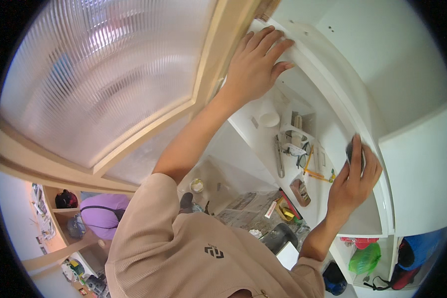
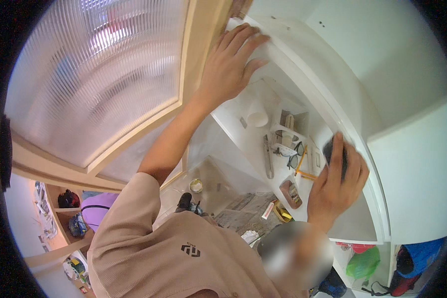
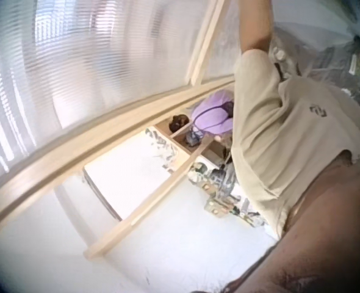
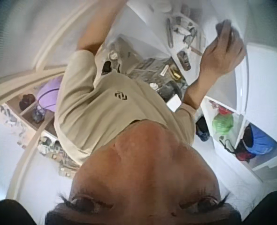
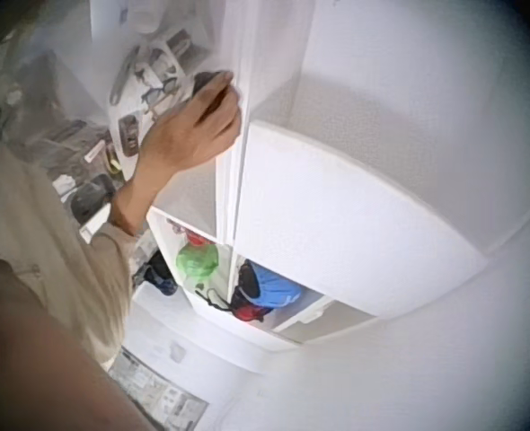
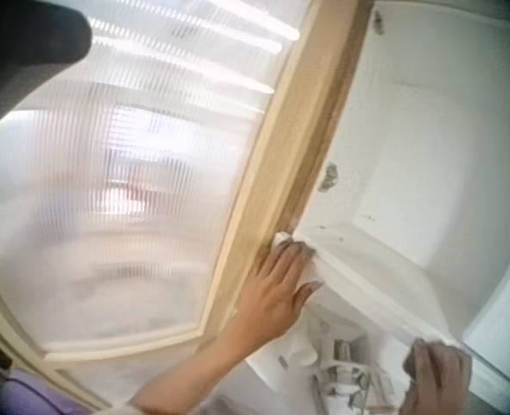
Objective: The person assembles a white cabinet by fitting a wooden frame, sanding edges, and attaching a white door. They use a sanding block to smooth the frame and door edges, then align and secure the door to the cabinet body.
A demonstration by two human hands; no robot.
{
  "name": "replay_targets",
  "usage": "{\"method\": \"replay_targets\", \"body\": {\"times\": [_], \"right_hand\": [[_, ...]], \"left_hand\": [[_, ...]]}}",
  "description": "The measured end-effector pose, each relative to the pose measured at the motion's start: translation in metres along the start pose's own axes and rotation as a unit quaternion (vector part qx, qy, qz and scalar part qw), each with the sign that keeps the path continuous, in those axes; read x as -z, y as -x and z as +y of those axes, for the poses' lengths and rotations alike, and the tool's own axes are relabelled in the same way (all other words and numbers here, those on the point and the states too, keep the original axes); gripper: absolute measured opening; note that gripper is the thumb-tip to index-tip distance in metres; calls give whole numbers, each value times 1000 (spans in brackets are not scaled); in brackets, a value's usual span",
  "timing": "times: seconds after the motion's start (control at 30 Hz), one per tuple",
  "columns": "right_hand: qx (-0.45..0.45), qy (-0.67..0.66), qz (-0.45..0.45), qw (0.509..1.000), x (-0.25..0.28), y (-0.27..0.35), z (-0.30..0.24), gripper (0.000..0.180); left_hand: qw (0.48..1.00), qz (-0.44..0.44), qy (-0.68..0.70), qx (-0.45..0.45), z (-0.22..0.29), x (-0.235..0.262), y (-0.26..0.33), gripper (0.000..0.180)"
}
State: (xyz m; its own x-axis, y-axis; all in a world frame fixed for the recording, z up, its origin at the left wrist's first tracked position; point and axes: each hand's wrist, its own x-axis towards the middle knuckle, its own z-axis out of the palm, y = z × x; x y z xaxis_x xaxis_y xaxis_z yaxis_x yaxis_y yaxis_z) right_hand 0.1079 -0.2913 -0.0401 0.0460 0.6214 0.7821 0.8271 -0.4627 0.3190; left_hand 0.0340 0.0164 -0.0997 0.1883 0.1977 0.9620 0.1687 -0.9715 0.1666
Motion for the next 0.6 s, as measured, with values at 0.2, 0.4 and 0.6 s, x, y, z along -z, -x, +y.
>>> {"method": "replay_targets", "body": {"times": [0.2,0.4,0.6], "right_hand": [[94,65,-39,993,-60,-80,-39,47],[153,1,-34,988,-83,-129,-75,38],[164,33,-16,986,-131,-159,-112,35]], "left_hand": [[991,42,31,123,-12,0,19,64],[995,27,-47,82,-44,-16,48,66],[987,95,-125,39,-50,-16,36,48]]}}
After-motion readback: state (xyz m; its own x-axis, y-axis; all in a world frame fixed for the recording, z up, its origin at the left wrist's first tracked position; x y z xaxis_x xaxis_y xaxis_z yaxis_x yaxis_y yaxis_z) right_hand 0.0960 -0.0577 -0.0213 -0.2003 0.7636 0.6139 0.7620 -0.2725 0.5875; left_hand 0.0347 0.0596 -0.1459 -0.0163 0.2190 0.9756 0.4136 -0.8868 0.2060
